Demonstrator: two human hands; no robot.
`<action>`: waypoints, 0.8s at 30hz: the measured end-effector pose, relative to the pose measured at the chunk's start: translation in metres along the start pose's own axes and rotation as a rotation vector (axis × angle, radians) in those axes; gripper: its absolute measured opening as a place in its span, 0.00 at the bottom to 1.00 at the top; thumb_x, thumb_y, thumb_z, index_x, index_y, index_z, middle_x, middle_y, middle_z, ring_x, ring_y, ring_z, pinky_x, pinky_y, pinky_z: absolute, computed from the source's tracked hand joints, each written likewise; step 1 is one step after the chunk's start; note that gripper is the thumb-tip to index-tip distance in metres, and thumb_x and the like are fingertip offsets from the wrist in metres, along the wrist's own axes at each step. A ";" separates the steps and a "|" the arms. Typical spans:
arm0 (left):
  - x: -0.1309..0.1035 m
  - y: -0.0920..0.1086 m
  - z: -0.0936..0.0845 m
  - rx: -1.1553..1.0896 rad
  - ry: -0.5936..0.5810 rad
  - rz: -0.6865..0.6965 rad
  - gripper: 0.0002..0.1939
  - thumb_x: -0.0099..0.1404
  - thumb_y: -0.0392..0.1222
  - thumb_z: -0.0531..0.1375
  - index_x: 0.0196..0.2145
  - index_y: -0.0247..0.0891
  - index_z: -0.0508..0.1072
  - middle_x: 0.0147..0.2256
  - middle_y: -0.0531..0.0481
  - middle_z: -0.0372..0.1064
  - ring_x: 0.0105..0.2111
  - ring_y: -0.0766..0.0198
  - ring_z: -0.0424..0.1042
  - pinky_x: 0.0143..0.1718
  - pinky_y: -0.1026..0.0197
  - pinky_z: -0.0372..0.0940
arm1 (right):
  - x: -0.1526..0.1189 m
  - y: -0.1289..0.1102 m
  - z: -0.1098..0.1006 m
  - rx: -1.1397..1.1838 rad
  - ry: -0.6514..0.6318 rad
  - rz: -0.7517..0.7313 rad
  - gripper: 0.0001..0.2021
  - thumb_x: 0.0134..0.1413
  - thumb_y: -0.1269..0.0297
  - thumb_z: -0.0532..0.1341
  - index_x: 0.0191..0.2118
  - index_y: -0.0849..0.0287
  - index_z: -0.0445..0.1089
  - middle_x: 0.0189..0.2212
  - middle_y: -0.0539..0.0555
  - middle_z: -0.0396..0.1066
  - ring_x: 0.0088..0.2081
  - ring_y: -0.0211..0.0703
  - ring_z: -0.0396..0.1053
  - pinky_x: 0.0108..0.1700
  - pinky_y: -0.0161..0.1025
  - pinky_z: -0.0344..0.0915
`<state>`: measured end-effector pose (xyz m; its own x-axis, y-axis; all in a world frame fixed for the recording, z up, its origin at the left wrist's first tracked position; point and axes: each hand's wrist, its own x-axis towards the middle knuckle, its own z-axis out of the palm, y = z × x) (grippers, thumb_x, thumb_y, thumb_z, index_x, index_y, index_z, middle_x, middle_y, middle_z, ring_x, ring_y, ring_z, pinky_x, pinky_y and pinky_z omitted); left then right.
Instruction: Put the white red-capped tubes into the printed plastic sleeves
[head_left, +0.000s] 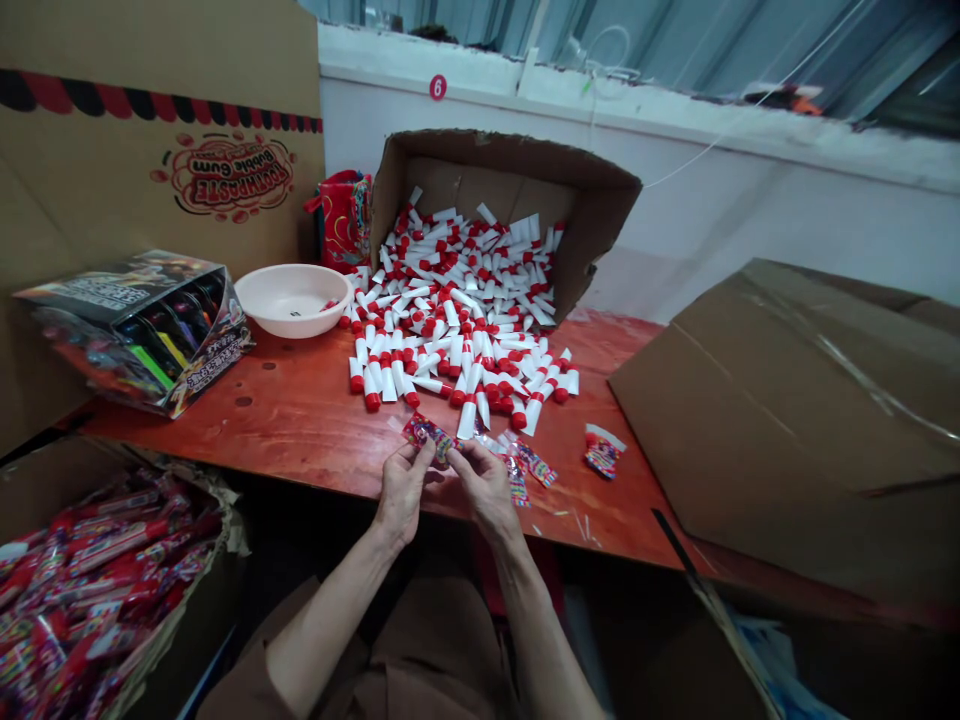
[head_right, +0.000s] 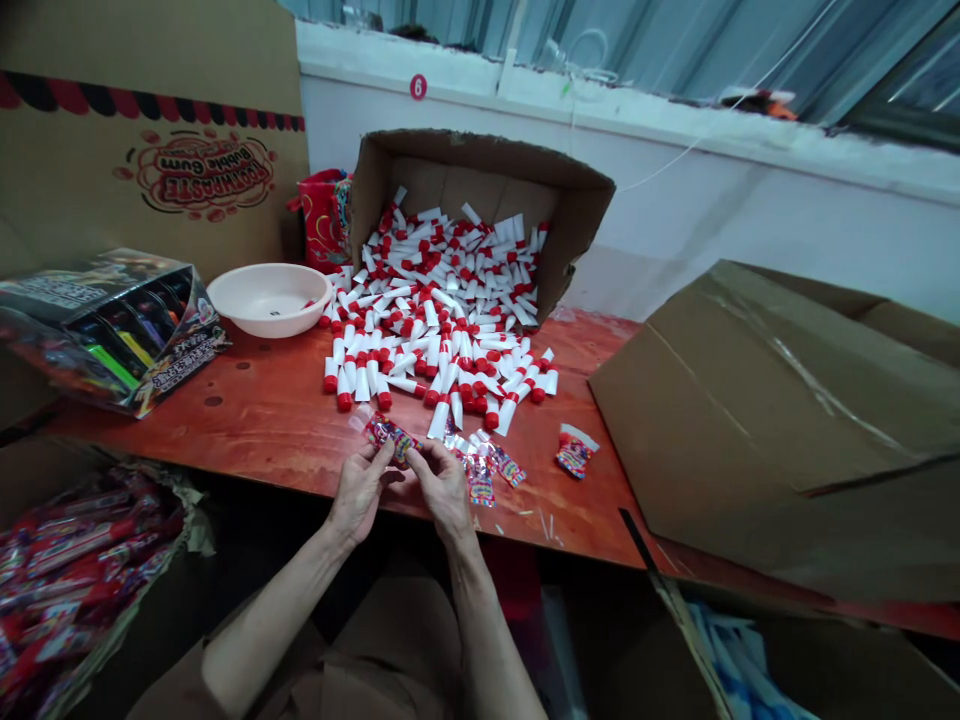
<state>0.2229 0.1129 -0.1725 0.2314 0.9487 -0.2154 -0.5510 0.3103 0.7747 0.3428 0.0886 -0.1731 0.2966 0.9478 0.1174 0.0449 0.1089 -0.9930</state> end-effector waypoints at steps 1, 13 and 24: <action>0.000 0.001 0.000 -0.005 0.007 -0.003 0.20 0.53 0.52 0.71 0.35 0.31 0.79 0.31 0.46 0.75 0.27 0.68 0.70 0.31 0.65 0.64 | 0.000 -0.001 0.000 -0.014 -0.007 -0.012 0.12 0.54 0.53 0.65 0.33 0.57 0.73 0.30 0.50 0.73 0.33 0.42 0.71 0.40 0.39 0.68; 0.009 0.003 -0.004 -0.146 0.043 -0.091 0.20 0.47 0.50 0.74 0.30 0.33 0.75 0.26 0.51 0.73 0.24 0.69 0.69 0.29 0.65 0.64 | 0.017 0.004 -0.017 -0.358 -0.071 -0.116 0.22 0.63 0.47 0.54 0.27 0.57 0.71 0.23 0.50 0.69 0.26 0.40 0.64 0.30 0.37 0.61; 0.026 0.014 -0.019 -0.322 0.106 -0.176 0.21 0.45 0.48 0.76 0.29 0.35 0.72 0.24 0.54 0.71 0.23 0.69 0.70 0.26 0.65 0.65 | 0.091 0.030 -0.071 -0.963 0.027 -0.303 0.14 0.62 0.57 0.55 0.38 0.57 0.75 0.33 0.55 0.71 0.31 0.44 0.66 0.35 0.38 0.59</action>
<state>0.2056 0.1427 -0.1784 0.2700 0.8748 -0.4024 -0.7380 0.4564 0.4971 0.4393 0.1572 -0.1915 0.1662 0.9118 0.3755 0.8697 0.0439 -0.4916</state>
